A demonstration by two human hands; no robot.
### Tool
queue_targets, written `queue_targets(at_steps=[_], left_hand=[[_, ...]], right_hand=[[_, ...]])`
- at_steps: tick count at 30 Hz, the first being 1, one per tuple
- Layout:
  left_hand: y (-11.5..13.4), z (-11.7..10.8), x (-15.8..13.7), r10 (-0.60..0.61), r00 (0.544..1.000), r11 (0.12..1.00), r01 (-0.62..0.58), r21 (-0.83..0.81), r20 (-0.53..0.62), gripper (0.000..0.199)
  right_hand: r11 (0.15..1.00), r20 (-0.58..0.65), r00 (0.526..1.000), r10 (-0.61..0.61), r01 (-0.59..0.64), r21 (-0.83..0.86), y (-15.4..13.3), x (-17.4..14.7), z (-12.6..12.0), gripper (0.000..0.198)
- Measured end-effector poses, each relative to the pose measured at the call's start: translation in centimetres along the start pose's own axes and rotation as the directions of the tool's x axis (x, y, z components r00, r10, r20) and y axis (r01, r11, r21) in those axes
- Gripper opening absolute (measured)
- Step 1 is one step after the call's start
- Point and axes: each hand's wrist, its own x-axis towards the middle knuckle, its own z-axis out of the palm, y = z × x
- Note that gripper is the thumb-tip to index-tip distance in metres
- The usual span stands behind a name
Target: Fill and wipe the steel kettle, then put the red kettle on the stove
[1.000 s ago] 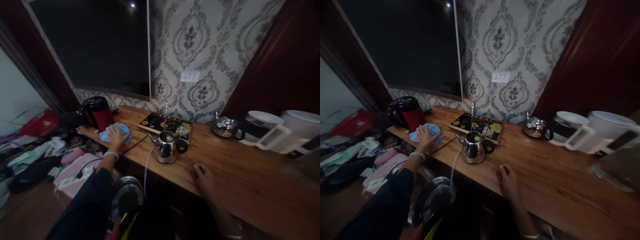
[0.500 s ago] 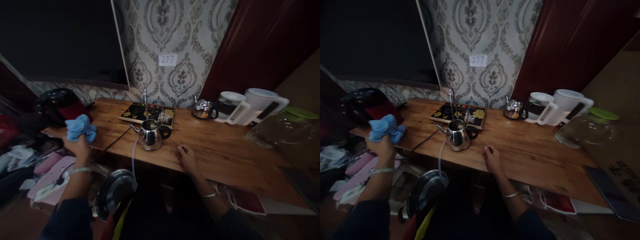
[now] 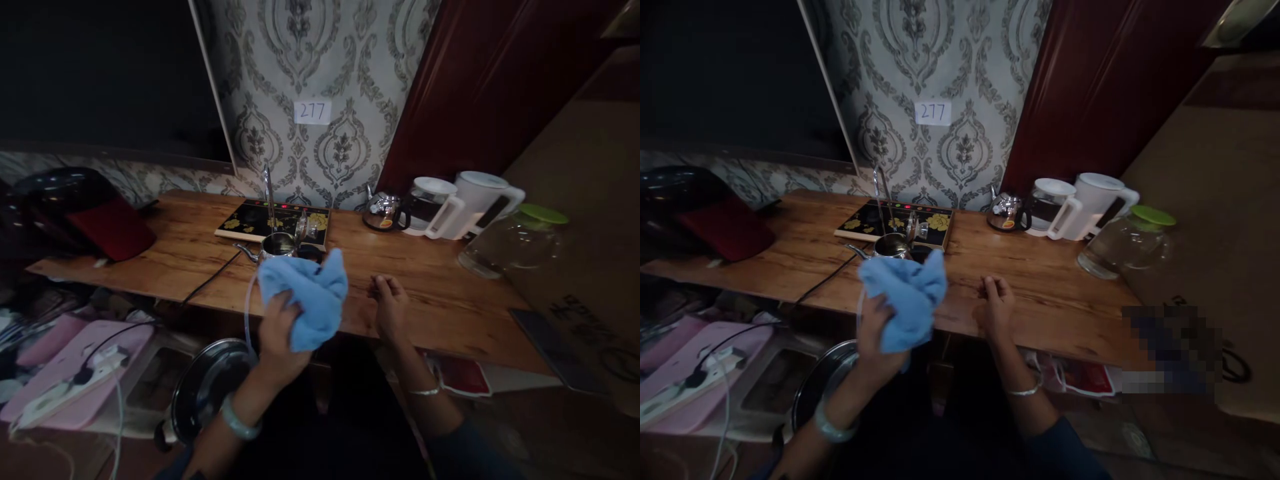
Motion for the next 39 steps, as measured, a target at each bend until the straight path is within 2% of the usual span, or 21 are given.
queue_targets(at_steps=[2, 3, 5, 6, 8, 10, 11, 13, 16, 19, 22, 25, 28, 30, 32, 36, 39], left_hand=[[2.0, 0.9, 1.7, -0.048, 0.999, 0.999, 0.047, -0.023, -0.013, 0.067], [2.7, 1.3, 2.4, -0.064, 0.998, 0.997, 0.063, -0.05, -0.02, 0.071], [3.3, 1.5, 3.4, -0.074, 0.995, 0.99, 0.064, -0.126, -0.072, 0.066], [3.2, 1.4, 3.5, -0.09, 0.988, 0.985, 0.07, -0.157, -0.128, 0.059], [2.4, 0.8, 3.3, -0.129, 0.958, 0.979, 0.083, -0.184, -0.255, 0.043], [1.2, 0.1, 2.8, -0.132, 0.923, 0.983, 0.074, -0.169, -0.363, 0.032], [0.6, -0.2, 2.6, -0.125, 0.907, 0.986, 0.067, -0.154, -0.402, 0.028], [-0.3, -0.6, 2.2, -0.107, 0.884, 0.99, 0.054, -0.128, -0.455, 0.023], [-1.2, -0.6, 1.9, -0.074, 0.865, 0.995, 0.028, -0.1, -0.497, 0.021], [-1.9, -0.3, 2.0, -0.04, 0.855, 0.997, 0.0, -0.078, -0.516, 0.019], [-2.5, 0.5, 2.5, -0.019, 0.86, 0.998, -0.017, -0.066, -0.51, 0.017], [-2.8, 1.4, 3.6, 0.0, 0.882, 0.997, -0.038, -0.071, -0.472, 0.017], [-2.9, 2.4, 4.9, 0.02, 0.9, 0.995, -0.062, -0.082, -0.435, 0.018], [-3.1, 3.0, 5.7, 0.015, 0.911, 0.995, -0.053, -0.081, -0.413, 0.019], [-3.3, 3.7, 6.1, -0.002, 0.919, 0.998, -0.026, -0.066, -0.394, 0.019], [-3.8, 4.7, 6.2, -0.022, 0.936, 0.999, 0.03, 0.018, -0.35, 0.02], [-3.8, 5.0, 6.0, 0.0, 0.946, 0.996, 0.028, 0.083, -0.323, 0.02]], right_hand=[[0.99, 0.012, 0.995, -0.101, 0.102, -0.101, -0.3, -0.6, -0.9, 0.028], [0.971, 0.061, 0.987, -0.151, 0.159, -0.176, -0.3, -1.1, -1.2, 0.029], [0.878, 0.283, 0.934, -0.218, 0.314, -0.362, 0.3, -2.3, -1.4, 0.037], [0.794, 0.417, 0.88, -0.23, 0.417, -0.443, 0.6, -3.0, -1.3, 0.042], [0.613, 0.611, 0.78, -0.134, 0.55, -0.568, 1.2, -4.4, -0.5, 0.052], [0.443, 0.664, 0.747, -0.03, 0.605, -0.661, 1.5, -5.5, 1.0, 0.06], [0.388, 0.683, 0.731, 0.009, 0.627, -0.676, 1.5, -5.9, 1.8, 0.062], [0.322, 0.72, 0.691, 0.062, 0.669, -0.67, 1.4, -6.0, 3.2, 0.055], [0.285, 0.743, 0.663, 0.092, 0.697, -0.658, 1.3, -4.5, 4.0, 0.043], [0.231, 0.711, 0.694, 0.113, 0.678, -0.698, 1.2, -1.2, 2.5, 0.042], [0.129, 0.57, 0.814, 0.111, 0.557, -0.82, 0.9, 3.2, -1.2, 0.045], [0.001, 0.383, 0.919, 0.095, 0.385, -0.923, 0.1, 7.1, -5.7, 0.047], [-0.065, 0.22, 0.975, 0.029, 0.221, -0.973, -0.3, 8.6, -8.6, 0.048], [-0.072, 0.216, 0.976, 0.031, 0.217, -0.973, -0.1, 8.1, -8.8, 0.049], [-0.052, 0.288, 0.955, 0.066, 0.291, -0.955, 0.5, 6.9, -7.8, 0.051], [0.04, 0.448, 0.885, 0.128, 0.447, -0.894, 1.7, 5.2, -3.9, 0.066], [0.092, 0.515, 0.842, 0.162, 0.506, -0.857, 2.2, 6.1, -0.8, 0.068]])
